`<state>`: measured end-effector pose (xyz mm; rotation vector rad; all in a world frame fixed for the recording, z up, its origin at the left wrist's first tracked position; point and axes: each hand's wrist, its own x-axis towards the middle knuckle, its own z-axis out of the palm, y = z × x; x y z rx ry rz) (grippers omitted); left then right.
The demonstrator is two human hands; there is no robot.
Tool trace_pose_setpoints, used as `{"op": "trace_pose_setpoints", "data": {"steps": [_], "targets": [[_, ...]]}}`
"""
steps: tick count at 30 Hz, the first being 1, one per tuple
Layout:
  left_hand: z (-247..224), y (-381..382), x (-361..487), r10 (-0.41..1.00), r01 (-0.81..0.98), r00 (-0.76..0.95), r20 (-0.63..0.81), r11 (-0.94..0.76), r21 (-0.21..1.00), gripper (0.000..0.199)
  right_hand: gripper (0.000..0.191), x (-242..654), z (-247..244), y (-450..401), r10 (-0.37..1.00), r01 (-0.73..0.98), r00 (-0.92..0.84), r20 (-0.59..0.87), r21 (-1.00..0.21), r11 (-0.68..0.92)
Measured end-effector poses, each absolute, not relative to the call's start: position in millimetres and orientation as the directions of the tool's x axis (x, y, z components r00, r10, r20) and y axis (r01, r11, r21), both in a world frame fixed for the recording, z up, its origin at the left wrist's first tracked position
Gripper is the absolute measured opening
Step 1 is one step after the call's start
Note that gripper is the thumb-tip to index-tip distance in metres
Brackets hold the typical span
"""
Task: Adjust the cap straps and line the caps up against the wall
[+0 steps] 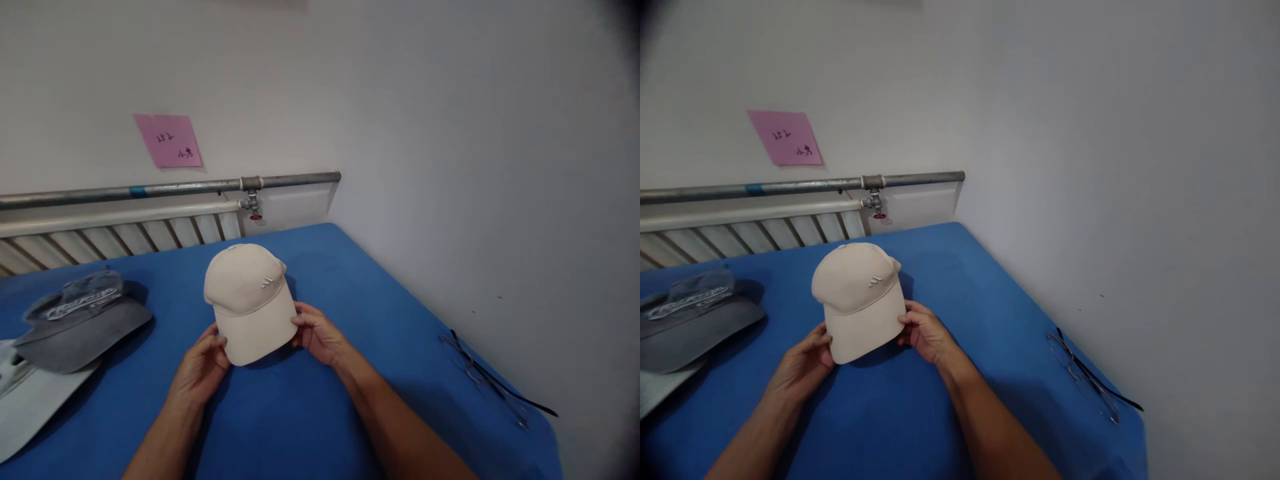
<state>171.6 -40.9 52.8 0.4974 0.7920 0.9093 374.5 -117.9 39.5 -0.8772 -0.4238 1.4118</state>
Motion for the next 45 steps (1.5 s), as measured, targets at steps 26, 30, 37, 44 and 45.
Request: {"op": "trace_pose_setpoints", "data": {"steps": [26, 30, 37, 44, 45], "targets": [[27.2, -24.6, 164.2, 0.895, -0.555, 0.308, -0.322, 0.444, 0.703, 0.033, 0.028, 338.6, 44.2, -124.9, 0.924, -0.676, 0.12, -0.363, -0.712, -0.192], [30.3, -28.2, 168.1, 0.895, -0.534, 0.293, -0.337, 0.445, 0.719, 0.03, 0.029, 329.3, 41.7, -122.7, 0.919, -0.72, 0.159, -0.36, -0.68, -0.142], [36.2, -40.8, 175.8, 0.872, -0.415, 0.356, -0.338, 0.471, 0.778, 0.035, 0.026, 342.3, 47.2, -123.2, 0.917, -0.733, 0.278, -0.286, -0.68, 0.01], [28.2, -51.6, 179.0, 0.829, -0.257, 0.441, -0.346, 0.485, 0.836, 0.062, 0.026, 379.9, 43.4, -117.9, 0.848, -0.652, 0.486, -0.211, -0.733, 0.191], [26.5, -51.8, 178.7, 0.832, -0.255, 0.437, -0.343, 0.48, 0.839, 0.061, 0.027, 388.5, 43.1, -115.6, 0.835, -0.639, 0.512, -0.201, -0.739, 0.214]]}}
